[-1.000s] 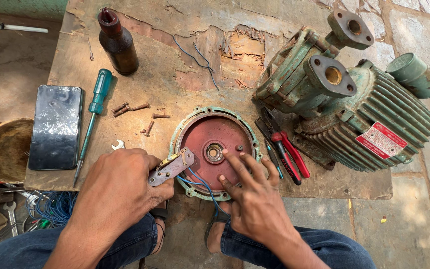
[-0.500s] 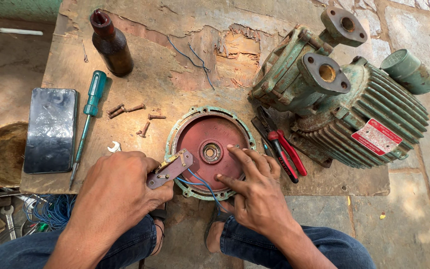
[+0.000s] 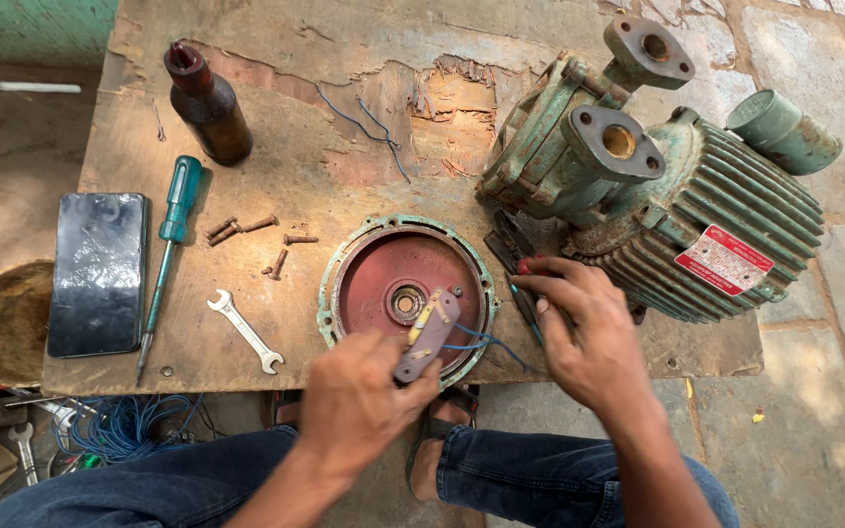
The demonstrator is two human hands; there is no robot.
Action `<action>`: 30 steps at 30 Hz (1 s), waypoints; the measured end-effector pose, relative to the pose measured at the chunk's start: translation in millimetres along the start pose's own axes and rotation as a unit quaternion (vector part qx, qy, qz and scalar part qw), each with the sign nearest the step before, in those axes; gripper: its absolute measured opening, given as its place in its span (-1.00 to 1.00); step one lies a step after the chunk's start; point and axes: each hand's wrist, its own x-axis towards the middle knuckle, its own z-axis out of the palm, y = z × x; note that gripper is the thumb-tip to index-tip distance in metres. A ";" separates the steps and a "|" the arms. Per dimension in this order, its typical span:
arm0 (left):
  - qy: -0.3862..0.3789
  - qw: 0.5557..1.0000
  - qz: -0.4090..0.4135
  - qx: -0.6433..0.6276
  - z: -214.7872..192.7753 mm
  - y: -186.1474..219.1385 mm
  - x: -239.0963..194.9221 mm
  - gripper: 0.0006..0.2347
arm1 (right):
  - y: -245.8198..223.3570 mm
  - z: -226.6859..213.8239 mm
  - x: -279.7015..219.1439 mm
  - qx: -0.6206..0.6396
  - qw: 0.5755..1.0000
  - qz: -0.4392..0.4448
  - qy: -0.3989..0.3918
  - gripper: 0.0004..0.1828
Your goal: The person strips a blue wire, attaches it to a metal plate, and secures the plate inside a motor end cap using pliers and a screwdriver. They then use a voltage tester to check the connection before placing the plate into the cap.
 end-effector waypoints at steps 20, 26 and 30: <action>0.051 0.999 -0.016 0.010 37.0 7.0 8.8 -0.69 | -19.1 29.6 -2.3 0.024 0.993 -0.013 -0.113 -0.06; -0.004 0.998 -0.059 0.007 34.3 9.3 11.9 -0.65 | -14.3 32.3 1.9 0.047 0.988 0.023 -0.146 -0.08; -0.001 0.998 -0.063 0.007 32.5 10.7 13.2 -0.65 | -18.0 31.9 5.1 0.048 0.986 0.033 -0.156 -0.04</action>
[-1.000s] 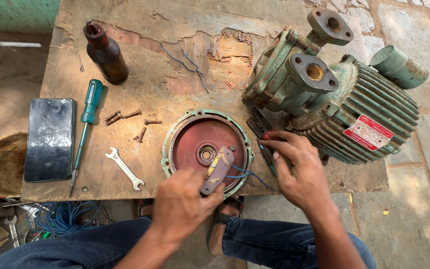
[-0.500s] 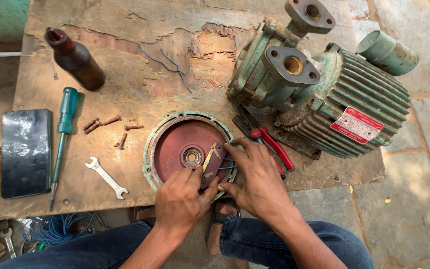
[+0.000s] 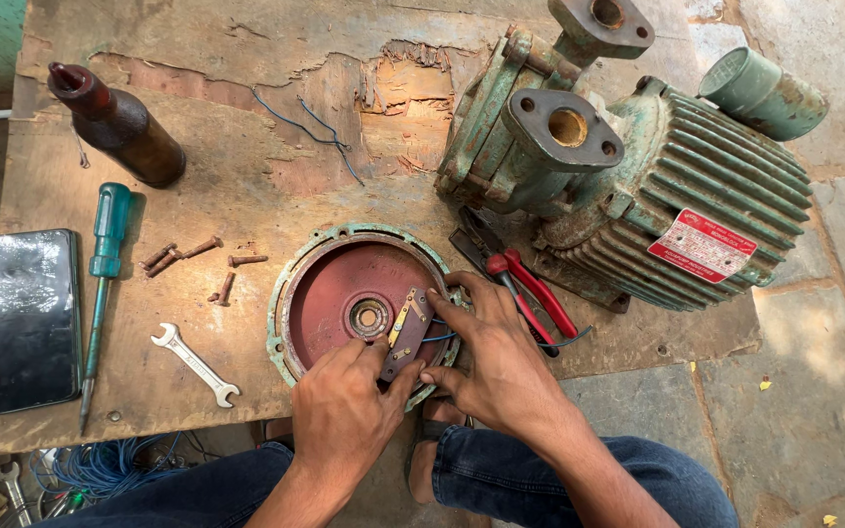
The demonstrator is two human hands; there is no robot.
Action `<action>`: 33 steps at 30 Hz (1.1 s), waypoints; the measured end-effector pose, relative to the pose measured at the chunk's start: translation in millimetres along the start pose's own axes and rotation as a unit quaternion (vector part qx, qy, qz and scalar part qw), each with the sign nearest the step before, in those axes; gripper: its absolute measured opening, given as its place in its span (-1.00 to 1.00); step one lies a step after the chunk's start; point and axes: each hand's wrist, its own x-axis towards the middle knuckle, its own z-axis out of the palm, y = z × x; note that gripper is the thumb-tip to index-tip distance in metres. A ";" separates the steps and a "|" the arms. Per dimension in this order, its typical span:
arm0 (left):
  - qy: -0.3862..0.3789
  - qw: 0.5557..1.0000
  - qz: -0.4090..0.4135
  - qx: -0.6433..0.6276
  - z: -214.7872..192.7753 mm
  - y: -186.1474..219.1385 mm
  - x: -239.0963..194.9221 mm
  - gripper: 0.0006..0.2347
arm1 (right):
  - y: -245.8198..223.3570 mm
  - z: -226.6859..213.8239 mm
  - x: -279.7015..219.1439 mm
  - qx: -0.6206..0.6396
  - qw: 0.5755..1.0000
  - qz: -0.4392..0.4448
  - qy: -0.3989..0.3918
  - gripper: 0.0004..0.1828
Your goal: The person strips a blue wire, attaches it to a metal plate, and secures the plate inside a motor end cap using pliers and a screwdriver. They then use a voltage tester to check the connection before placing the plate into the cap.
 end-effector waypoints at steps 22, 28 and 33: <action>-0.087 0.975 -0.125 -0.164 -20.6 -13.3 17.2 -0.79 | -10.9 8.6 -0.5 0.005 0.999 0.042 0.025 0.18; -0.089 0.947 -0.191 -0.241 -41.8 -35.6 17.4 -0.63 | -10.2 9.9 -1.0 0.013 0.999 0.048 0.020 0.15; -0.126 0.892 -0.213 -0.379 -51.0 -42.7 18.0 -0.57 | -10.7 15.2 -2.6 -0.018 0.998 0.035 0.050 0.04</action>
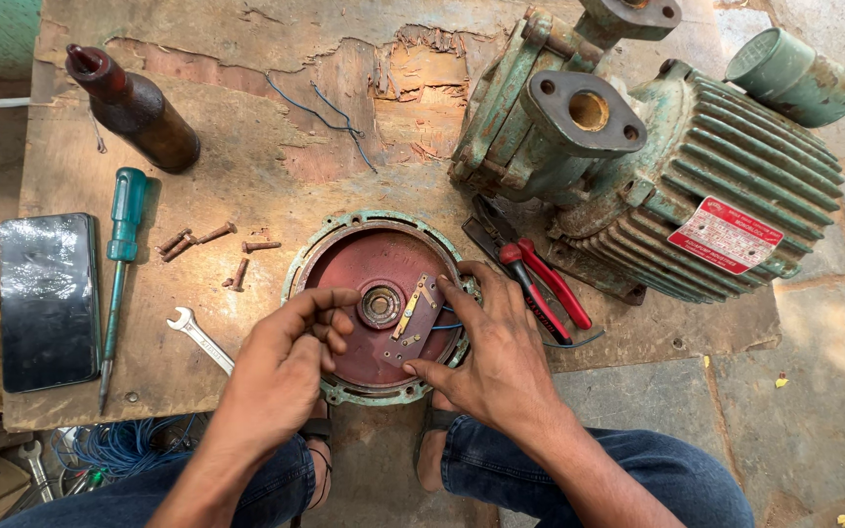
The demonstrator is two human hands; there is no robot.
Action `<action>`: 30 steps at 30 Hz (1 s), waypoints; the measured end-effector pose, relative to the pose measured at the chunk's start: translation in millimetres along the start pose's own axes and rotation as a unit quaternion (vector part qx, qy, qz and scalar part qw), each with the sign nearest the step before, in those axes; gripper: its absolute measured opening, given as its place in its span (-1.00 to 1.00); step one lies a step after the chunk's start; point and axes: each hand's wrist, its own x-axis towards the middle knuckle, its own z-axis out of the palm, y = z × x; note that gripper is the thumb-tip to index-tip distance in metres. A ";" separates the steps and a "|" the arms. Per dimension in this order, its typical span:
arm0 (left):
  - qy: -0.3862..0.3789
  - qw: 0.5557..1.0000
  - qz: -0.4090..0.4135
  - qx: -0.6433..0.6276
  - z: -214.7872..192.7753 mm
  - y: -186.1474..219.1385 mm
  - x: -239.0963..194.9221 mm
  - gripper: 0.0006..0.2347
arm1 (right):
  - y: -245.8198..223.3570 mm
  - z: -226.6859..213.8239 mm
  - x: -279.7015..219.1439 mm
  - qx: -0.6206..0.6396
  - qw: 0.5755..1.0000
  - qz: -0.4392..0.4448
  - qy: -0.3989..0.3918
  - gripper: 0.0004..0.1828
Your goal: The person strips a blue wire, attaches it to a metal plate, and secures the plate inside a motor end cap using pliers and a screwdriver. They then use a voltage tester to check the connection before placing the plate into the cap.
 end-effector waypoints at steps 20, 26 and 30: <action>-0.038 0.997 -0.060 -0.038 25.3 -11.4 -2.8 -0.80 | 3.2 7.0 -1.2 -0.006 1.000 0.003 0.010 0.02; 0.000 0.990 0.015 0.138 28.0 0.5 -13.1 -0.79 | 4.2 7.5 -2.4 0.001 1.000 -0.005 0.012 0.04; 0.016 0.943 0.203 0.262 30.1 1.8 -13.4 -0.86 | 4.6 7.9 -2.4 -0.001 1.000 -0.015 0.022 0.04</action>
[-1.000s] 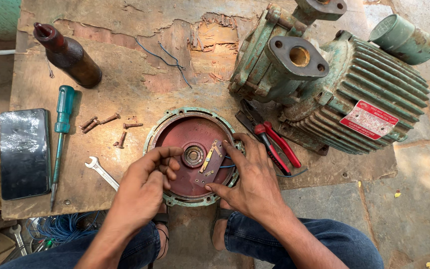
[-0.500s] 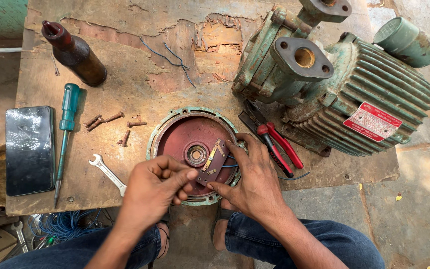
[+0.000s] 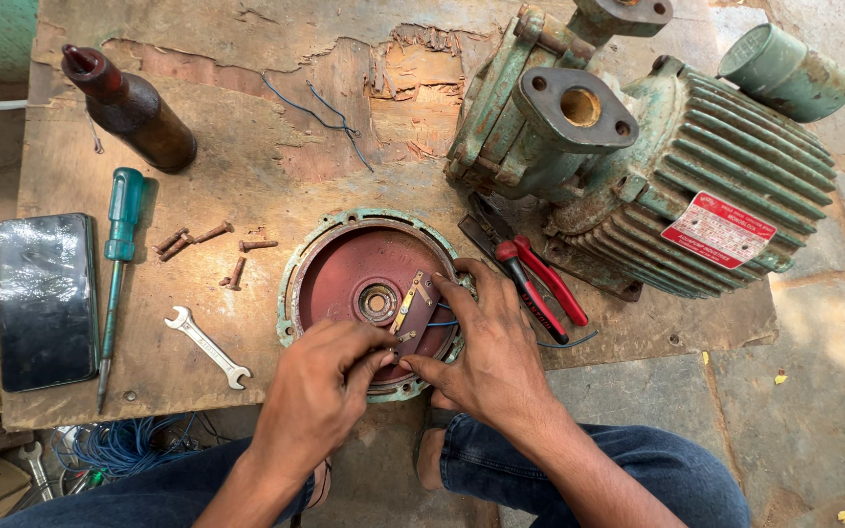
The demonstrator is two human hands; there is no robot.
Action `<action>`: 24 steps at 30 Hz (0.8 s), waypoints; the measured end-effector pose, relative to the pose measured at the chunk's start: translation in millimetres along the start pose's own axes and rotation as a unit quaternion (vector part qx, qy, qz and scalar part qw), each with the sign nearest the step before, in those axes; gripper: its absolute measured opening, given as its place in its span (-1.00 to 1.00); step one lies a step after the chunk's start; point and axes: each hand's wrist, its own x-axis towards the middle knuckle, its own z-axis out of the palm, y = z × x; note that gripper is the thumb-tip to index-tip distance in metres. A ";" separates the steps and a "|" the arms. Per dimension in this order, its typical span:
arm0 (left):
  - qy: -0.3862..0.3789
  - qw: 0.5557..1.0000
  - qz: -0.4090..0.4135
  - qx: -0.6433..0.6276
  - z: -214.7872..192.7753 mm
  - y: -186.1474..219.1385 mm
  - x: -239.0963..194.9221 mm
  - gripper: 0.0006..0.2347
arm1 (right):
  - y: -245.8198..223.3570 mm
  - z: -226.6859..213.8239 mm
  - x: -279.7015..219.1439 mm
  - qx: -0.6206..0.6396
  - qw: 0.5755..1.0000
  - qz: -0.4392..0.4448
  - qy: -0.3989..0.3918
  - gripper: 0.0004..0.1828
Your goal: The person strips a blue wire, attaches it to a metal plate, and secures the plate inside a motor end cap using pliers and a screwdriver. They then use a voltage tester to check the connection before placing the plate into the cap.
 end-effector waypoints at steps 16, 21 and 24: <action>0.026 0.995 0.063 0.079 10.6 -4.3 -6.2 -0.89 | 1.0 0.2 -0.8 0.006 1.000 -0.008 0.004 0.05; 0.014 0.993 0.083 0.081 9.7 -3.4 -7.0 -0.89 | 0.7 -0.3 -0.3 0.005 1.000 -0.002 -0.003 0.05; 0.013 0.994 0.081 0.068 9.2 -2.3 -5.9 -0.88 | 1.2 -0.6 -0.8 0.008 1.000 -0.006 -0.001 0.05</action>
